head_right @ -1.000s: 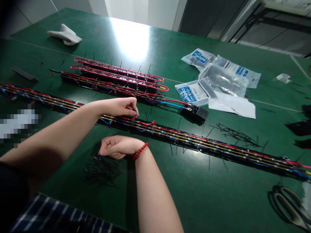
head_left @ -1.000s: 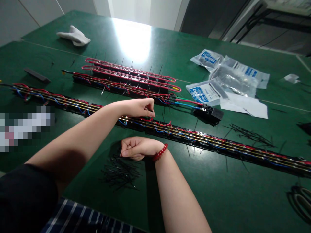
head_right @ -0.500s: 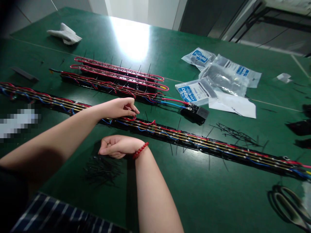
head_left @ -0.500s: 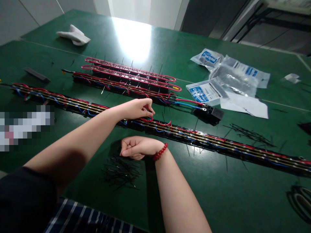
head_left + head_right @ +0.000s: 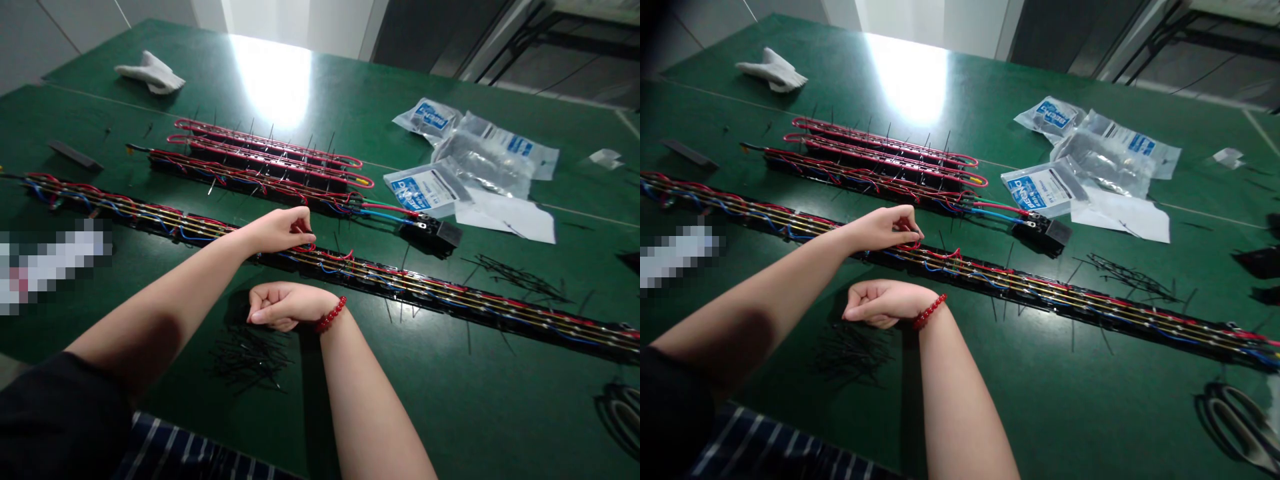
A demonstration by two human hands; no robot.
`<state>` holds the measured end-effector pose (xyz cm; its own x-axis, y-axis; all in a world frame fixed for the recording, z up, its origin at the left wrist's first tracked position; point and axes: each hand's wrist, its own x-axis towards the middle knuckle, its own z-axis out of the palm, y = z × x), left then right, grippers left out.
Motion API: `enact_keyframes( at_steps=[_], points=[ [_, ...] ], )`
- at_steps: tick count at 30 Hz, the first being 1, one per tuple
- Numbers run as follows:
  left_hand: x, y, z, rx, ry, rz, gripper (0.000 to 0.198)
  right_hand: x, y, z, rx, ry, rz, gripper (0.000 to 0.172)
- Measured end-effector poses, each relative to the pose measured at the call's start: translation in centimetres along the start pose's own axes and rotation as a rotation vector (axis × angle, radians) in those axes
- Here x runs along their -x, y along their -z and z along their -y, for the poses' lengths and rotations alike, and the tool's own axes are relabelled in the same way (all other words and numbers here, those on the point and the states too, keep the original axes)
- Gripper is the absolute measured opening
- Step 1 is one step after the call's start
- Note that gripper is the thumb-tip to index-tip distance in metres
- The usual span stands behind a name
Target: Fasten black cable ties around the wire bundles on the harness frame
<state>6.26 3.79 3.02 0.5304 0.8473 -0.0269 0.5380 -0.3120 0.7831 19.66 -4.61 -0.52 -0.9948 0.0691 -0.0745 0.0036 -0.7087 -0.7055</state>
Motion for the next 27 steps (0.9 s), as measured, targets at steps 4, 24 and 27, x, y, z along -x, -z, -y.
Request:
enact_keyframes(
  at_steps=[4,24,27],
  points=[
    [0.02,-0.22,-0.02,-0.091,-0.011,-0.049,0.021,0.04,-0.16,0.1,0.006,0.005,-0.012,0.032],
    [0.03,-0.33,-0.16,-0.179,-0.055,-0.08,0.023,0.04,-0.14,0.14,0.011,0.005,-0.011,0.035],
    [0.2,-0.36,-0.33,-0.166,-0.053,-0.07,0.021,0.02,-0.1,0.13,0.018,0.003,-0.009,0.035]
  ],
)
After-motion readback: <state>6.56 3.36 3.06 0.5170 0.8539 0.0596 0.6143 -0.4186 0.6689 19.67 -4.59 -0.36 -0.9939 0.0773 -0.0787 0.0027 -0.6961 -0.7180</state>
